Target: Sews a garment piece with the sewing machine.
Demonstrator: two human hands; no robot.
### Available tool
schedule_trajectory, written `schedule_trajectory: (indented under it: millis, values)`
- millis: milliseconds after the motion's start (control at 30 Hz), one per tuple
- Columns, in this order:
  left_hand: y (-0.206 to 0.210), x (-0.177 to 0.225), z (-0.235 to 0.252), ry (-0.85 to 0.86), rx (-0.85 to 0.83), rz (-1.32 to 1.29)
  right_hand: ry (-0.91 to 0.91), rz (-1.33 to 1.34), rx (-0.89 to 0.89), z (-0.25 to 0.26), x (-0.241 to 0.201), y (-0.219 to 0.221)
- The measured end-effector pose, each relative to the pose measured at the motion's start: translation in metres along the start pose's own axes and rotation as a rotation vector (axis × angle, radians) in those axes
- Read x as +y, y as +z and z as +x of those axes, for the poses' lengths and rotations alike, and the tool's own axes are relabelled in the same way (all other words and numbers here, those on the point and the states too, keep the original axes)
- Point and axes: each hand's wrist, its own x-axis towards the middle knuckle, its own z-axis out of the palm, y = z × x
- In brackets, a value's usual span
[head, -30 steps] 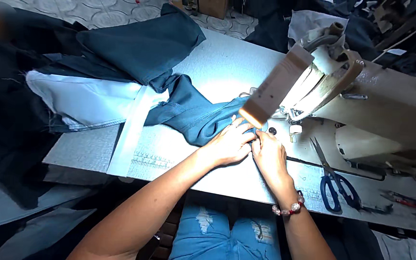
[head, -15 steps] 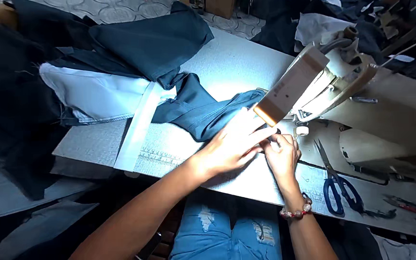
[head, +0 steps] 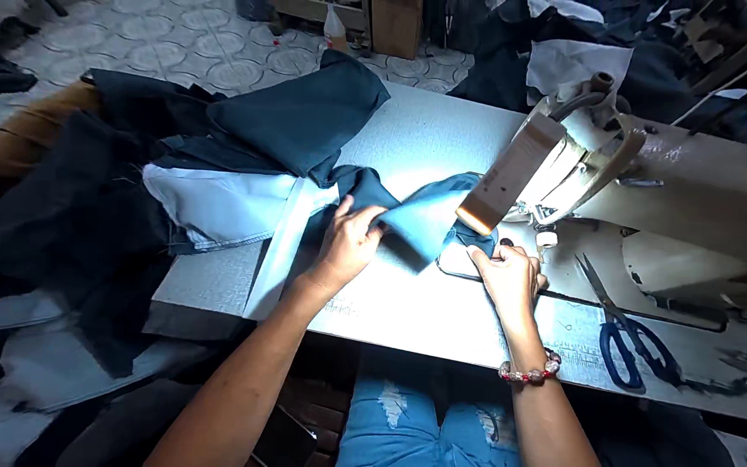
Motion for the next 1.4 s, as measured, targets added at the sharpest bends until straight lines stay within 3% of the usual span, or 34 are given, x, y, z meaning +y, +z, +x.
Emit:
schedule_trajectory:
  millis: [100, 200, 267, 367, 433, 500, 533, 633, 767, 833, 967, 1067, 1167, 1233, 1300, 1400]
  values:
    - [-0.021, 0.005, 0.018, 0.014, 0.041, 0.012, 0.017, 0.262, 0.108, 0.006, 0.004, 0.013]
    - [-0.032, 0.0, 0.031, -0.057, 0.0, 0.044, 0.099, 0.566, 0.021, 0.0, -0.007, 0.014]
    - [-0.023, -0.01, 0.035, -0.077, 0.076, 0.159, 0.107, 0.661, 0.034, -0.005, -0.012, 0.019]
    - [0.004, -0.008, 0.017, 0.166, 0.269, 0.342, -0.051, 0.712, 0.202, -0.006, -0.006, 0.028]
    - [0.014, -0.002, -0.004, 0.253, 0.124, 0.323, -0.157, 0.768, 0.286, -0.005, -0.001, 0.03]
    - [0.024, 0.0, -0.018, 0.135, -0.127, 0.292, -0.158, 0.67, 0.255, -0.006, 0.004, 0.03]
    - [0.029, -0.003, -0.021, 0.107, -0.161, 0.275, -0.136, 0.58, 0.212, -0.007, 0.006, 0.03]
    - [0.029, -0.001, -0.014, 0.089, -0.093, 0.134, -0.138, 0.387, 0.171, -0.008, 0.008, 0.032]
    - [0.019, 0.006, -0.023, 0.13, -0.191, 0.173, -0.183, 0.604, 0.106, -0.016, 0.023, 0.02]
    - [0.016, 0.004, -0.034, 0.199, -0.088, 0.152, -0.227, 0.678, -0.005, -0.032, 0.034, 0.005]
    - [-0.02, -0.002, -0.049, 0.231, 0.177, -0.002, -0.142, 0.727, -0.081, -0.061, 0.043, -0.017]
    - [-0.041, -0.008, -0.062, 0.28, 0.195, 0.154, -0.185, 0.772, -0.066, -0.065, 0.049, -0.017]
    - [-0.038, -0.014, -0.065, 0.072, 0.155, 0.414, -0.208, 0.65, -0.059, -0.068, 0.049, -0.016]
    - [-0.029, -0.002, -0.057, 0.003, 0.232, 0.494, -0.177, 0.489, -0.123, -0.068, 0.043, -0.025]
    - [-0.01, 0.032, -0.053, 0.23, 0.368, 0.455, -0.156, 0.383, -0.196, -0.066, 0.037, -0.036]
    - [0.029, 0.094, -0.044, 0.672, 0.119, 0.133, -0.172, 0.467, -0.168, -0.064, 0.037, -0.035]
